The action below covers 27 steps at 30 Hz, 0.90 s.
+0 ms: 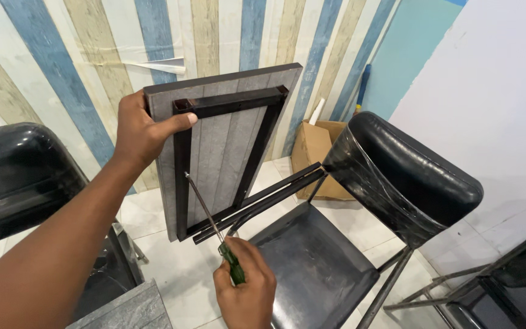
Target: The person uses a screwdriver to tighten screws into the frame of a rectangular tabletop. They hold the tabletop with one hand and turn the screwdriver with the other, working on multiple screw locations along the frame edges.
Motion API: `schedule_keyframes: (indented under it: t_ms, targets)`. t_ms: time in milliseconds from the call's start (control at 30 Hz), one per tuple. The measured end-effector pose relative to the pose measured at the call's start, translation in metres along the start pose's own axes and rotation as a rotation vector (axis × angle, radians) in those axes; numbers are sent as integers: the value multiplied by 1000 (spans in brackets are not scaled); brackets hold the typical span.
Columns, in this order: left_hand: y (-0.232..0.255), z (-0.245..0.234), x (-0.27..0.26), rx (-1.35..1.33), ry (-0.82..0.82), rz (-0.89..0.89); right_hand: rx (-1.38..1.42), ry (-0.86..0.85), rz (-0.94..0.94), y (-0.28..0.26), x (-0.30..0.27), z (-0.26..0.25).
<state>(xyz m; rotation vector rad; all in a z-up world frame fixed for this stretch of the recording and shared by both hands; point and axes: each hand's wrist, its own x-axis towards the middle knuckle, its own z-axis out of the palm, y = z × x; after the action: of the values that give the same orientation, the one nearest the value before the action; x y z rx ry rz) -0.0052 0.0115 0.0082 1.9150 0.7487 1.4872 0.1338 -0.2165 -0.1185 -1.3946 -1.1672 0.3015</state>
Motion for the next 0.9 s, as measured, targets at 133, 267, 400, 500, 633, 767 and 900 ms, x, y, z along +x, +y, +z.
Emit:
schedule_keyframes:
  t_ms: [133,267,400,500,633,767,900]
  targets:
    - [-5,1,0,-27,-1,27,-255,-48,-343,-16,16,-20]
    - [-10,0,-1,-17,0,32,-255,-148,-182,-28,28,-28]
    - [-2,-4,-4,34,-13,117,91,-202,214,-20,30,-24]
    - [8,-4,-5,179,-14,143,724,-270,751,8,50,-33]
    - [18,-3,-13,124,-35,233,1182,-301,1191,29,47,-34]
    - [17,-2,-12,111,-27,166,856,-322,880,17,34,-32]
    - [10,-4,-11,31,-17,127,412,-365,562,-12,28,-37]
